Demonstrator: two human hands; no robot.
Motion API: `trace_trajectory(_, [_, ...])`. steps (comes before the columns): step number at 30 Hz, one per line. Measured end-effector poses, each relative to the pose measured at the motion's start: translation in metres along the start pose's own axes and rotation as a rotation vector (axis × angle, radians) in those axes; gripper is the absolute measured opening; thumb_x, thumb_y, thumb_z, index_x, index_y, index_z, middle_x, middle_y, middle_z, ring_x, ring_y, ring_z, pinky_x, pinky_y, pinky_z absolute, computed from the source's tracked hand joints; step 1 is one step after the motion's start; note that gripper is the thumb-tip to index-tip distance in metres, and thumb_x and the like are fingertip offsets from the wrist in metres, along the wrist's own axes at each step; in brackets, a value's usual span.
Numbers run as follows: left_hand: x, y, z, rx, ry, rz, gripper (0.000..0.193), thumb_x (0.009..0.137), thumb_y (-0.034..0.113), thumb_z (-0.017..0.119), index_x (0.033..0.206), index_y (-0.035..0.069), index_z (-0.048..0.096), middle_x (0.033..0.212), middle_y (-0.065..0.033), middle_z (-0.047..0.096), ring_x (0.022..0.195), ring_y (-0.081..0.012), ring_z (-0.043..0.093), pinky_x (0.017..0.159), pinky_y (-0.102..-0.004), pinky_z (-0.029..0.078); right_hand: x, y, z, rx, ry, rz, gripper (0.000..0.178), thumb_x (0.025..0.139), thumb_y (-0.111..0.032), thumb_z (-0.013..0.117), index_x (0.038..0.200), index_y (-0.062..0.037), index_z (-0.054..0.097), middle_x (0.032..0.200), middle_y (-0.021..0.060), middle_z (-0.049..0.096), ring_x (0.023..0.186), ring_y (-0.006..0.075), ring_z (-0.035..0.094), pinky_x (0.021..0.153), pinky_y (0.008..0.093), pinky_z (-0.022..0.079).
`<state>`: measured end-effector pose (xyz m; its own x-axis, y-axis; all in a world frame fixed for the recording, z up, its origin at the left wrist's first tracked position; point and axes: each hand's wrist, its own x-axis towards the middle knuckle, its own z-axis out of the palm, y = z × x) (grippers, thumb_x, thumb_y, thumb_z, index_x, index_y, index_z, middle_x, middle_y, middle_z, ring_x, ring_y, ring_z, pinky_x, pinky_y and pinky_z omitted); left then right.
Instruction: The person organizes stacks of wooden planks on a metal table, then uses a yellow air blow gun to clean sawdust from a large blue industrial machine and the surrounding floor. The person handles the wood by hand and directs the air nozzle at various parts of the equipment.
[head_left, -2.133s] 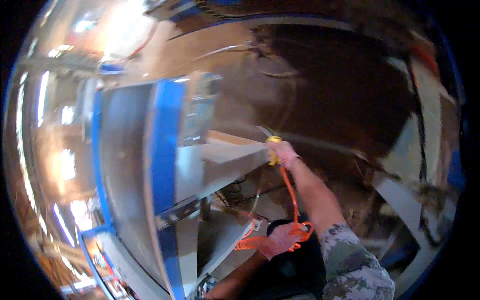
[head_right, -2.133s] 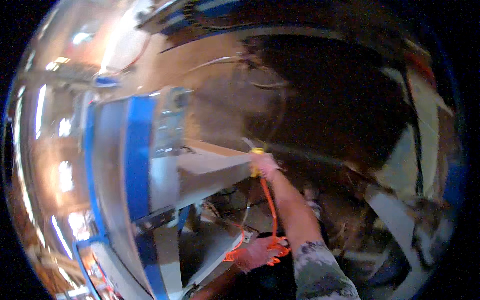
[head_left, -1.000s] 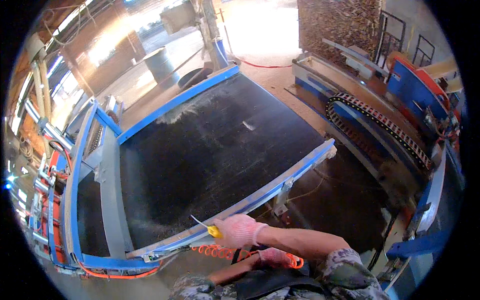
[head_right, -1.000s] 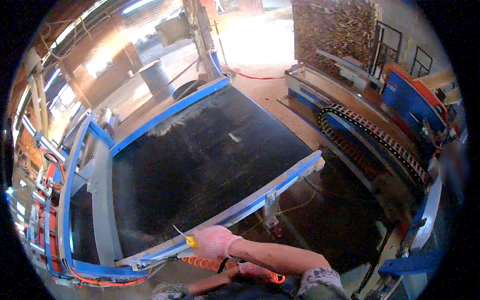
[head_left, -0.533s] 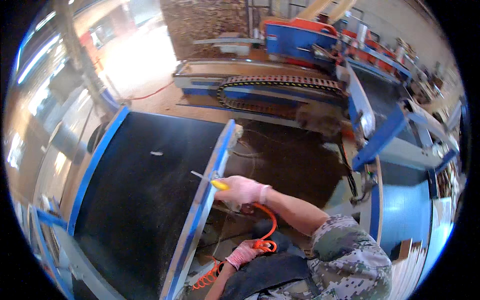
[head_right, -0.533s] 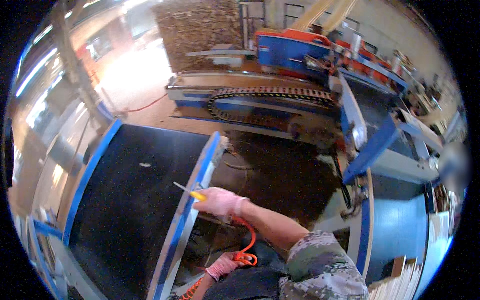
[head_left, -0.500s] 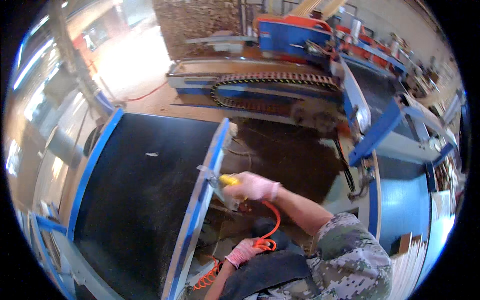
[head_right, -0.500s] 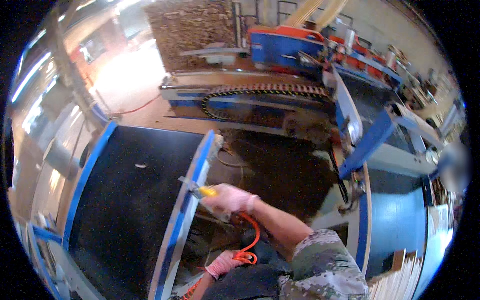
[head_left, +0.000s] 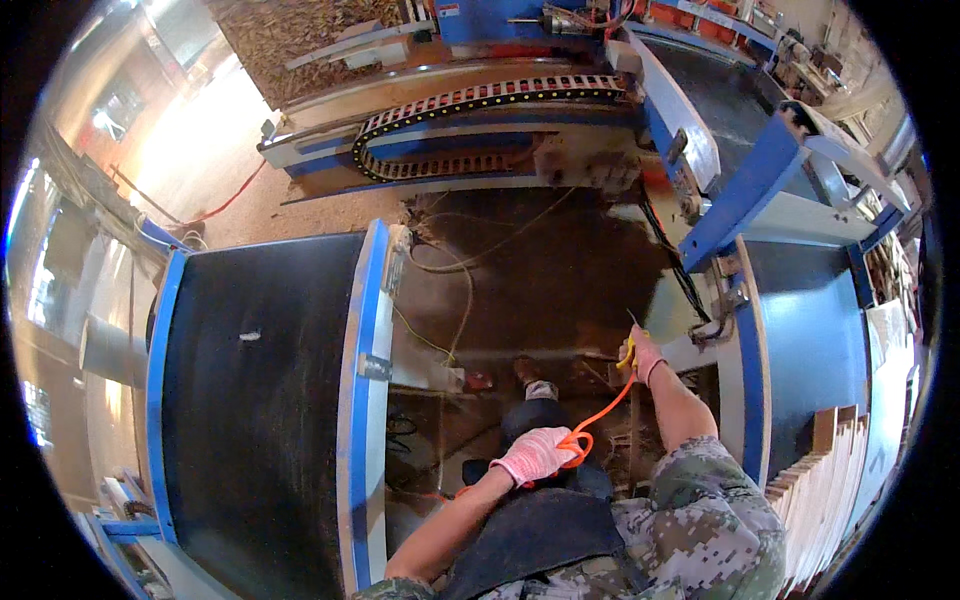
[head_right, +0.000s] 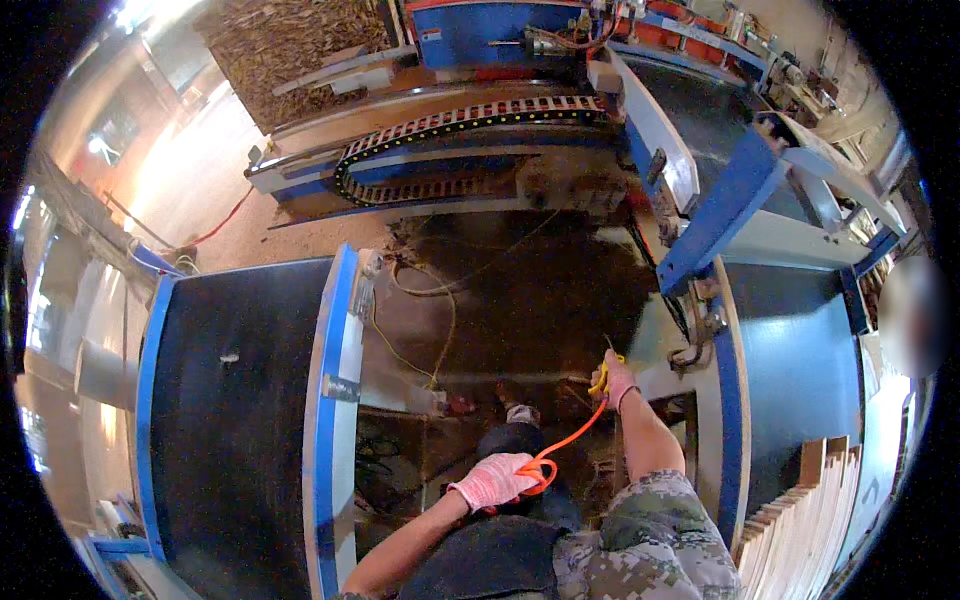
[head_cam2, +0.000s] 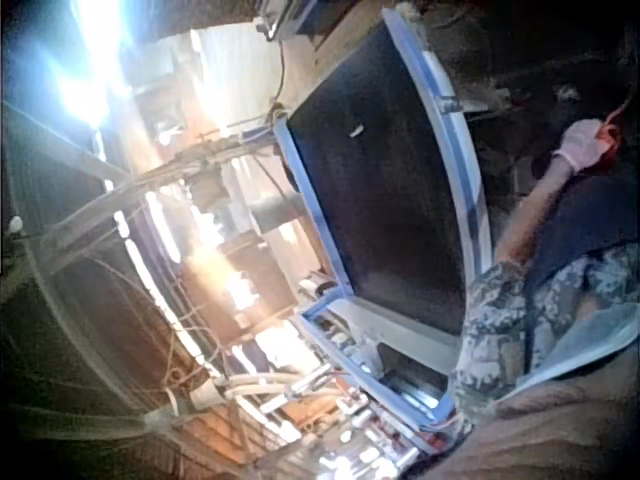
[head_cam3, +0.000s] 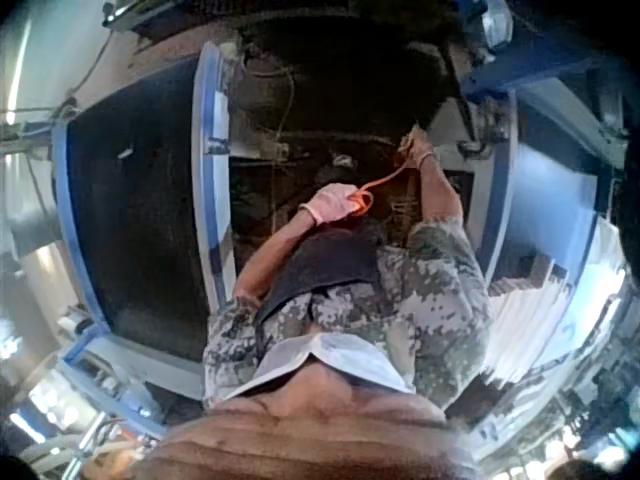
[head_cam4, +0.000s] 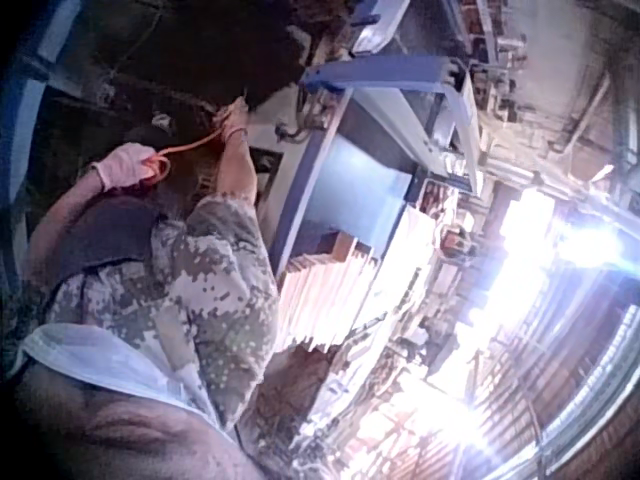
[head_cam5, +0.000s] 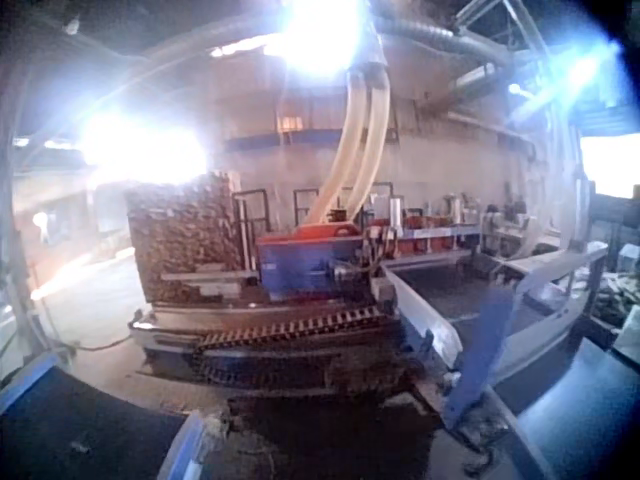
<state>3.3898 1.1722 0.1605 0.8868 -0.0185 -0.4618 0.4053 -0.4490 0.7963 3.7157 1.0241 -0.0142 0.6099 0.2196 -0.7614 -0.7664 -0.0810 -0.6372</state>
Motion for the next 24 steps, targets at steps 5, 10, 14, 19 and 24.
trace_trajectory(5, [0.054,0.009,-0.043,-0.278,-0.062,-0.134,0.026,0.098,0.027,0.067,0.114,0.007,0.068,0.096,-0.0113,0.073,0.075,-0.0221,0.071,0.067,-0.036,0.059,0.089,-0.045,0.072,-0.068,-0.087,0.033,0.046,0.101,-0.047,0.065,0.093,-0.002,0.056,0.072,0.0099,0.058,0.058,0.0208,0.058,0.05,0.0341,0.051])
trace_trajectory(10, [0.107,-0.014,-0.104,-0.63,-0.08,-0.297,0.029,0.101,0.024,0.066,0.124,0.006,0.066,0.101,-0.0075,0.074,0.069,-0.013,0.069,0.059,-0.0285,0.059,0.152,-0.068,0.205,-0.08,-0.151,0.117,0.041,0.101,-0.045,0.065,0.089,-0.0072,0.054,0.071,0.0065,0.056,0.052,0.0168,0.054,0.045,0.0297,0.046])
trace_trajectory(14, [0.126,-0.004,-0.158,-0.81,-0.052,-0.483,0.035,0.101,0.026,0.066,0.13,0.006,0.064,0.105,-0.0067,0.075,0.067,-0.011,0.069,0.055,-0.0271,0.058,0.179,-0.077,0.297,-0.132,-0.249,0.228,0.042,0.102,-0.045,0.065,0.088,-0.0063,0.055,0.068,0.007,0.056,0.051,0.0162,0.053,0.044,0.0295,0.047])
trace_trajectory(19, [0.15,-0.033,-0.184,-0.878,0.077,-0.48,0.033,0.101,0.024,0.066,0.128,0.006,0.064,0.103,-0.0053,0.075,0.068,-0.0094,0.069,0.054,-0.026,0.056,0.202,-0.086,0.381,-0.19,-0.299,0.237,0.043,0.098,-0.041,0.071,0.097,0.0003,0.057,0.071,0.0128,0.061,0.051,0.0195,0.057,0.044,0.0327,0.049])
trace_trajectory(24, [0.149,-0.054,-0.211,-0.919,0.162,-0.531,0.03,0.101,0.022,0.066,0.126,0.006,0.065,0.099,-0.0042,0.075,0.07,-0.0083,0.068,0.055,-0.0258,0.056,0.198,-0.083,0.452,-0.295,-0.401,0.225,0.041,0.101,-0.042,0.067,0.09,-0.0034,0.058,0.071,0.0061,0.058,0.052,0.0155,0.055,0.044,0.0296,0.049])
